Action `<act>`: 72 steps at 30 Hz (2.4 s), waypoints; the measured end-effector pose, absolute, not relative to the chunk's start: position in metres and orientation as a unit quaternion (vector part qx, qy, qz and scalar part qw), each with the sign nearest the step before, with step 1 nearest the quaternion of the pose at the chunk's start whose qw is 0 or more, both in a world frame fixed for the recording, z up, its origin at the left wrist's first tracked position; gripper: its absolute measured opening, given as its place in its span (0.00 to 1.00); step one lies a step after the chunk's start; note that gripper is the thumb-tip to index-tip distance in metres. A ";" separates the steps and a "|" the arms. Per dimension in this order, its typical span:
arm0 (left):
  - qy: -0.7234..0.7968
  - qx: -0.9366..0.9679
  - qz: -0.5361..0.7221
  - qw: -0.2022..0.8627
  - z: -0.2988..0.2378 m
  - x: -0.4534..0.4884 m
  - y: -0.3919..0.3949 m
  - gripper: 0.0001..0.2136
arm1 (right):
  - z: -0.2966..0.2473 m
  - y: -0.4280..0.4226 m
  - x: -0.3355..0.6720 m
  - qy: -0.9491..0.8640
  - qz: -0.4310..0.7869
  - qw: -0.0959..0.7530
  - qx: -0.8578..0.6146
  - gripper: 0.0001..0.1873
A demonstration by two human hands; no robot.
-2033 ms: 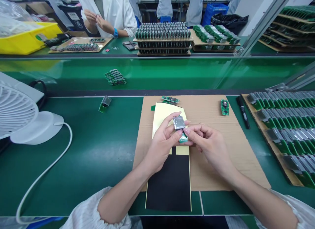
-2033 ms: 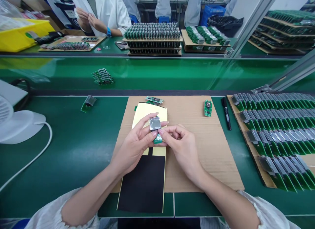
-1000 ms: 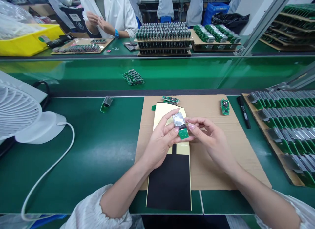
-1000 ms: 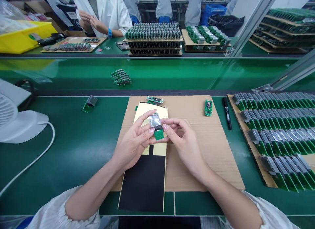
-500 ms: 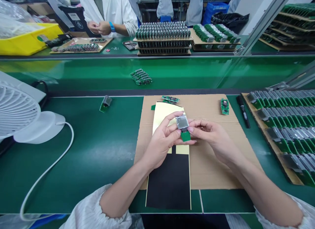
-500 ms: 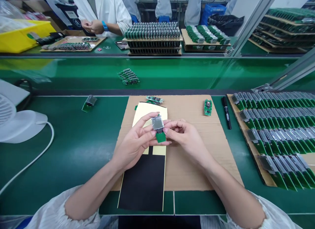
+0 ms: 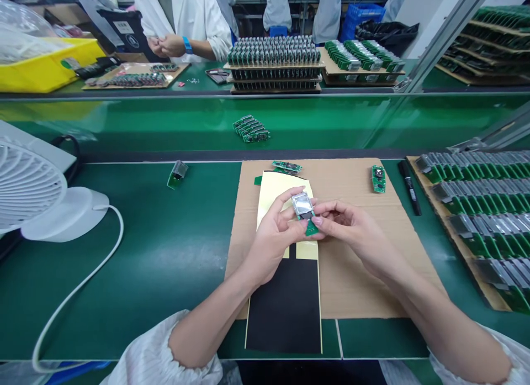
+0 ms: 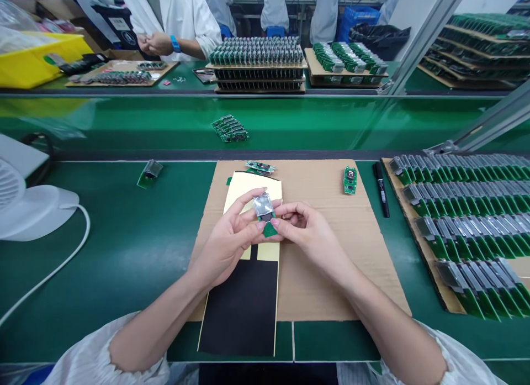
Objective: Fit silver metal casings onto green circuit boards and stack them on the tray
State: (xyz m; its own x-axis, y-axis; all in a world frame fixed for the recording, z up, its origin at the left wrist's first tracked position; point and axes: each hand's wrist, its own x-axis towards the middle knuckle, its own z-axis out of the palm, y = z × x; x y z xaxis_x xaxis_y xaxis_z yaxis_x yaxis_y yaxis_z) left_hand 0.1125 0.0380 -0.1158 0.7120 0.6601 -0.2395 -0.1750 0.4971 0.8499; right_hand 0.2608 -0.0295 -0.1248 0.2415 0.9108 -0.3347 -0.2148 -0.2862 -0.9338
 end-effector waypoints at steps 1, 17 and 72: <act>0.284 0.434 0.256 0.816 -0.116 0.113 0.037 0.24 | -0.125 -0.030 0.260 -0.291 0.542 0.523 -0.590 0.15; 0.274 0.432 0.254 0.821 -0.119 0.111 0.040 0.22 | -0.125 -0.028 0.252 -0.245 0.544 0.567 -0.568 0.14; 0.274 0.401 0.194 0.853 -0.110 0.106 0.045 0.22 | -0.119 -0.031 0.255 -0.201 0.612 0.533 -0.549 0.10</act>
